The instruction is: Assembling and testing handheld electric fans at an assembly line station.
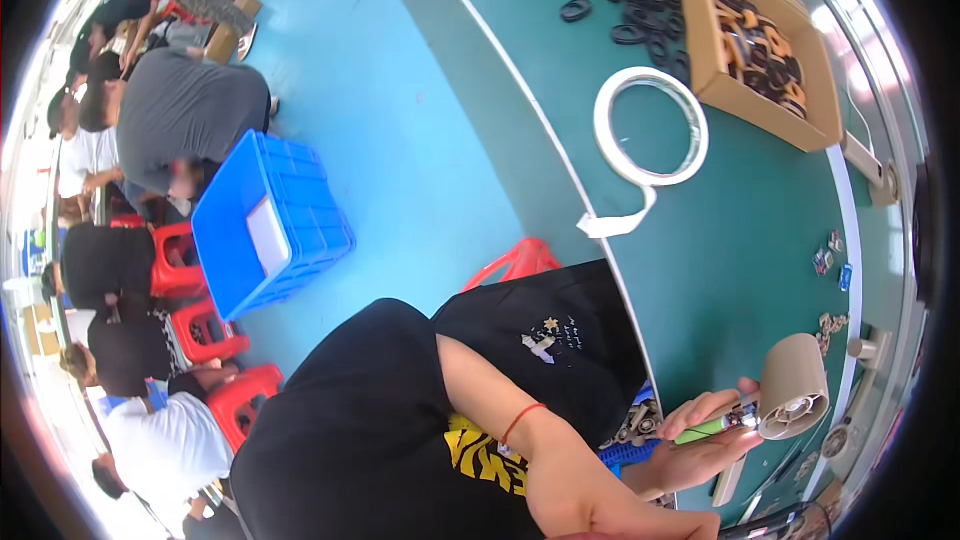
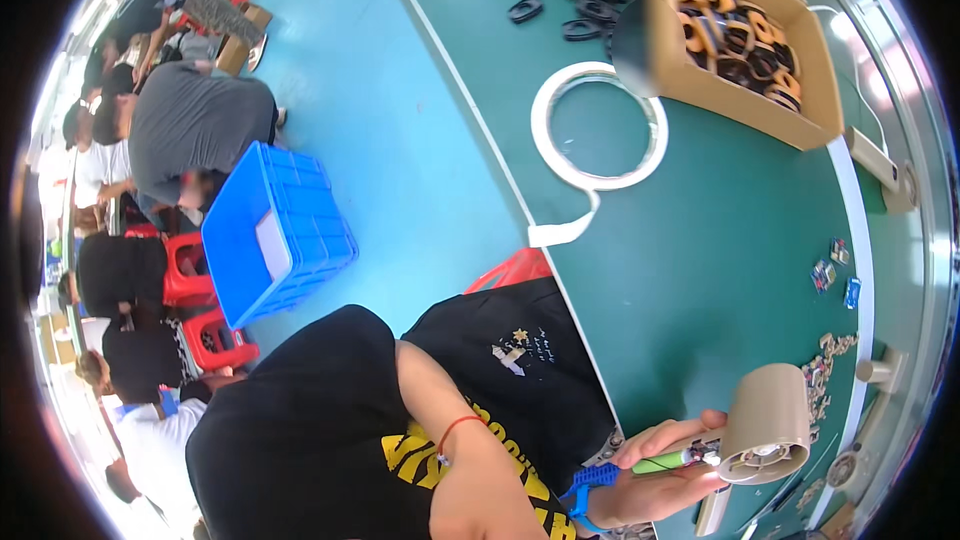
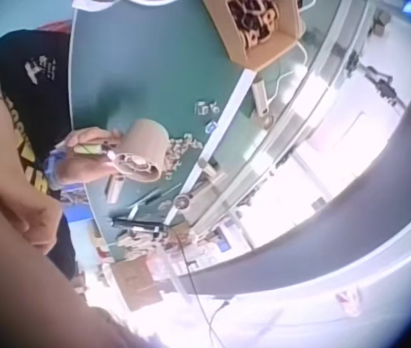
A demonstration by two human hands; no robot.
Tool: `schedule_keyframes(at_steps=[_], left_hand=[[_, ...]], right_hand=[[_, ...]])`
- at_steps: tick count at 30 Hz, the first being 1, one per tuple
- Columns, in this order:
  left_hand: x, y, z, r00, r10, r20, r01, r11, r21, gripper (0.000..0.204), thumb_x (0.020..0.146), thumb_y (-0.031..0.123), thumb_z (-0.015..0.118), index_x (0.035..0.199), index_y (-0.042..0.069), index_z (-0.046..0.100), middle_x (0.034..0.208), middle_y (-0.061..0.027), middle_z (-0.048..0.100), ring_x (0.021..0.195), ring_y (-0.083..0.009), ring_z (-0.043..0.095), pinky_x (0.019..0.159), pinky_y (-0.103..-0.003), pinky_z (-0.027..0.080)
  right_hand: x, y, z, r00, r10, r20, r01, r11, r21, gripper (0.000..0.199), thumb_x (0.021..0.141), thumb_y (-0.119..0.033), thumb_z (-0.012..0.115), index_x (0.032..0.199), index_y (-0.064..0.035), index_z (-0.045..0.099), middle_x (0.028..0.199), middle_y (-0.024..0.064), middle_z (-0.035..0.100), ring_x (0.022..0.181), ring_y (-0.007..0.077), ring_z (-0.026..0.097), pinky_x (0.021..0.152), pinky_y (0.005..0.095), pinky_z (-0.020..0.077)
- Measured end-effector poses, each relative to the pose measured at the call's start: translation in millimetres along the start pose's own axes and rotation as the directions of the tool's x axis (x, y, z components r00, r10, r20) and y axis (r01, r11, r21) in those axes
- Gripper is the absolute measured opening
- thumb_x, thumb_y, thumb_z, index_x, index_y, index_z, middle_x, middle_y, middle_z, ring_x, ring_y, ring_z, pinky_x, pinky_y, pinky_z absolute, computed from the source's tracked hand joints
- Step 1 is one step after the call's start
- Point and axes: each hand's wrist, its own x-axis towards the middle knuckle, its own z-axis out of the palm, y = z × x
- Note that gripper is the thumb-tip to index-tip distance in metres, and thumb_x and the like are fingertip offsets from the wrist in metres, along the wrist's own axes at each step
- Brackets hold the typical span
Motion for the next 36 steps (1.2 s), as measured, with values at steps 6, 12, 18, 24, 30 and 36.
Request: schedule_keyframes(at_steps=[6,12,18,24,30,36], left_hand=[[24.5,22.7,-17.3,0.873,-0.485,0.053,0.486,0.856,-0.177,0.055,0.097,0.037,0.054,0.122,-0.003,0.025,0.113,-0.012,0.038,0.11,-0.0212,0.04,0.091,-0.038,0.035],[1.2,-6.4,-8.8,0.974,-0.203,0.101,0.196,0.977,0.081,0.058,0.097,0.039,0.052,0.122,-0.006,0.026,0.111,-0.0127,0.035,0.108,-0.0223,0.038,0.092,-0.039,0.034],[-2.5,-4.5,1.7,0.967,-0.235,0.102,0.219,0.965,0.147,0.063,0.096,0.041,0.054,0.123,-0.008,0.027,0.111,-0.0137,0.033,0.109,-0.0229,0.037,0.093,-0.04,0.034],[-9.5,-13.9,6.6,0.949,-0.292,0.117,0.274,0.95,0.146,0.067,0.094,0.043,0.057,0.125,-0.008,0.027,0.112,-0.0141,0.033,0.11,-0.0233,0.037,0.093,-0.04,0.034],[0.1,-20.2,10.4,0.971,-0.202,0.13,0.186,0.974,0.127,0.064,0.095,0.041,0.057,0.125,-0.007,0.027,0.112,-0.0133,0.033,0.11,-0.0237,0.038,0.091,-0.04,0.034],[-3.2,-23.1,10.5,0.957,-0.237,0.169,0.216,0.967,0.137,0.065,0.094,0.039,0.059,0.125,-0.007,0.027,0.112,-0.0133,0.034,0.109,-0.0236,0.038,0.091,-0.04,0.035]], right_hand=[[0.4,3.4,-9.0,0.999,0.034,0.021,-0.035,0.998,0.05,0.062,0.101,-0.054,0.024,0.123,0.0022,0.038,0.064,0.007,0.046,0.036,0.012,0.04,0.028,0.022,0.0344],[0.4,2.3,-5.7,0.998,0.034,0.053,-0.038,0.996,0.078,0.06,0.102,-0.052,0.025,0.122,0.0021,0.038,0.064,0.0065,0.046,0.036,0.0117,0.04,0.028,0.0213,0.0341],[-1.8,-1.7,-3.4,0.999,0.048,0.01,-0.049,0.988,0.145,0.052,0.104,-0.046,0.023,0.121,0.0011,0.04,0.065,0.0049,0.046,0.037,0.0099,0.039,0.029,0.0194,0.0324],[-3.3,-1.1,-7.5,0.995,0.08,0.061,-0.089,0.984,0.154,0.051,0.104,-0.045,0.023,0.122,0.0002,0.04,0.066,0.0039,0.045,0.038,0.0095,0.039,0.03,0.0198,0.0332],[-1.2,3.3,-11.6,0.991,0.024,0.13,-0.043,0.988,0.145,0.05,0.104,-0.045,0.024,0.122,-0.0002,0.04,0.066,0.0041,0.046,0.038,0.01,0.04,0.031,0.0201,0.0341],[-0.1,1.3,-10.3,0.993,0.032,0.114,-0.05,0.986,0.159,0.052,0.104,-0.045,0.025,0.123,0.0007,0.04,0.066,0.0046,0.045,0.038,0.0102,0.041,0.031,0.0202,0.0344]])
